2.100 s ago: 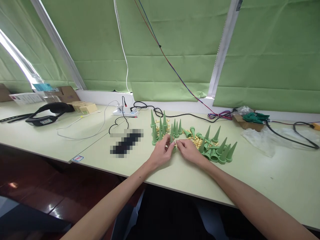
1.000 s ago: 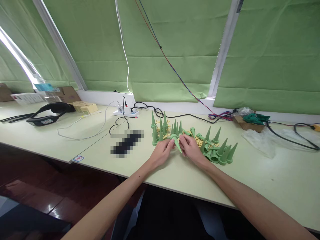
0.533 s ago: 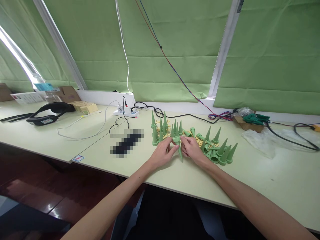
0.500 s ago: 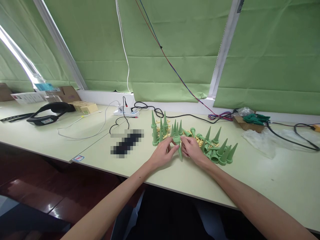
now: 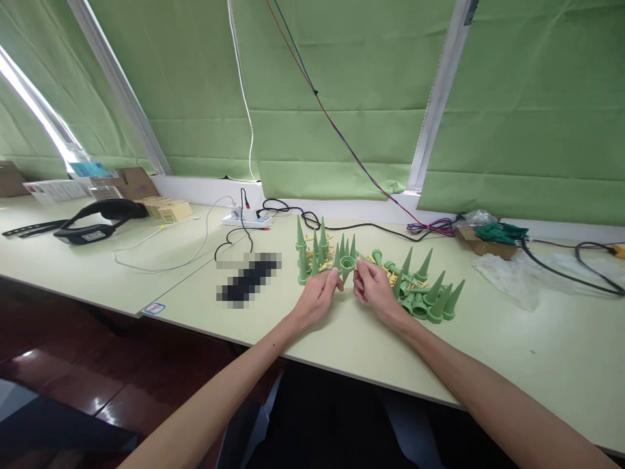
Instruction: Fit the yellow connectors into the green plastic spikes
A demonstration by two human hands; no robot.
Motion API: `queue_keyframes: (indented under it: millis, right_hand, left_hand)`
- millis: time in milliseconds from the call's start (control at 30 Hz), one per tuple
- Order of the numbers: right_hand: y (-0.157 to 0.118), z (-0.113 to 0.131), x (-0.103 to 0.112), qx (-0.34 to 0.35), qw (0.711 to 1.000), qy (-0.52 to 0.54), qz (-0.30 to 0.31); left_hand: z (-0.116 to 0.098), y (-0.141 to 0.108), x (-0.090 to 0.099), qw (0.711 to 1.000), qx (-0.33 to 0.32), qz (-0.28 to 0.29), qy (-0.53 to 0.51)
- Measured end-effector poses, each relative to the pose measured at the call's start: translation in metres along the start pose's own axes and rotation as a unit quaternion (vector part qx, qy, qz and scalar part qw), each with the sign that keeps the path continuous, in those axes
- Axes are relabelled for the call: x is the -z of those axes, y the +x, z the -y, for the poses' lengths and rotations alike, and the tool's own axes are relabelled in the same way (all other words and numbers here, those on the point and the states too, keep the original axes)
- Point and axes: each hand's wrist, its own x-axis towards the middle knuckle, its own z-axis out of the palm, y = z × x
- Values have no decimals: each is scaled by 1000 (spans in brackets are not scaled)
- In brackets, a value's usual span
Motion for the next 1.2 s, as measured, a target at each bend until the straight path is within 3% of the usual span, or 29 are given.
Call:
queue_keyframes:
  millis: [167, 333, 767, 1200]
  right_hand:
    - [-2, 0, -1, 30, 998, -14, 55]
    - [-3, 0, -1, 30, 996, -17, 80]
    - [-3, 2, 4, -22, 997, -58, 53]
    - [1, -2, 6, -1, 980, -201, -10]
  left_hand:
    - [1, 0, 0, 994, 68, 15, -84]
    - [0, 0, 2, 989, 105, 32, -102]
    - [-3, -1, 2, 999, -4, 52, -10]
    - [1, -3, -1, 997, -34, 61, 14]
